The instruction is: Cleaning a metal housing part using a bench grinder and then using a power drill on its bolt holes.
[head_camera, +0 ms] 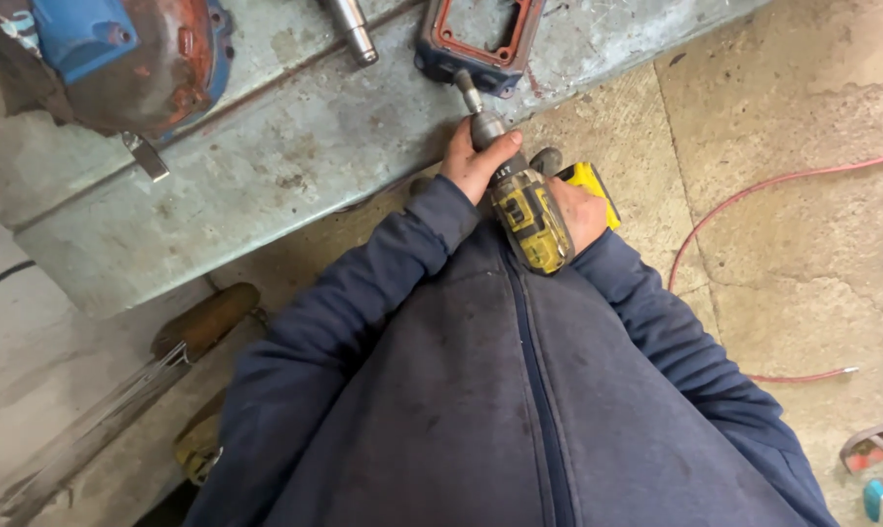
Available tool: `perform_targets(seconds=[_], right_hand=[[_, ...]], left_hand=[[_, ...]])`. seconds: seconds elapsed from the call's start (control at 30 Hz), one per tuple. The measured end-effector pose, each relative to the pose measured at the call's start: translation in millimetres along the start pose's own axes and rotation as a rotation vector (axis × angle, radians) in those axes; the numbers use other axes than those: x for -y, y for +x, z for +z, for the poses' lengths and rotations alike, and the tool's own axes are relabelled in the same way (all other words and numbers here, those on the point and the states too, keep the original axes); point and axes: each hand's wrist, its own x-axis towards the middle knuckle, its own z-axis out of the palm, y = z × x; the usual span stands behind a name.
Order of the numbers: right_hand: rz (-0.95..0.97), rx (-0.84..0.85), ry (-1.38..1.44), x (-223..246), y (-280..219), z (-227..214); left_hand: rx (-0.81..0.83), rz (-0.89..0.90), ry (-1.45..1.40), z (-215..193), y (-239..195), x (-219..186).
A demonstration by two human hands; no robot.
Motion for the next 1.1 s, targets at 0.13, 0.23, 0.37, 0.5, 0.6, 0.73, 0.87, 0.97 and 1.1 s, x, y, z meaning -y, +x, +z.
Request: perform_targets(seconds=[0.13, 0.23, 0.37, 0.5, 0.6, 0.73, 0.87, 0.97, 1.1], right_hand=[[-0.070, -0.049, -0.001, 26, 18, -11], [-0.045, -0.021, -0.083, 18, 20, -4], [-0.074, -0.011, -0.089, 29, 39, -10], [-0.038, 0.005, -0.089, 24, 38, -8], [0.009, 0.037, -0.036, 20, 40, -9], [0.086, 0.071, -0.127, 20, 44, -8], [0.063, 0.069, -0.094, 21, 45, -10], [0.025, 0.058, -0.067, 16, 46, -8], [-0.044, 0.046, -0.085, 10, 46, -6]], left_hand=[[0.034, 0.042, -0.055, -4, 1, -7], [0.002, -0.042, -0.043, -5, 1, -21], [-0.029, 0.015, -0.035, -10, 10, -29], [-0.034, -0.004, -0.052, -12, 14, -34], [0.000, -0.020, -0.082, -12, 14, -36], [0.037, -0.004, -0.114, -10, 18, -30], [-0.011, -0.013, -0.092, -8, 18, -37], [-0.013, -0.033, -0.119, -9, 18, -39], [-0.022, -0.015, -0.061, -10, 19, -39]])
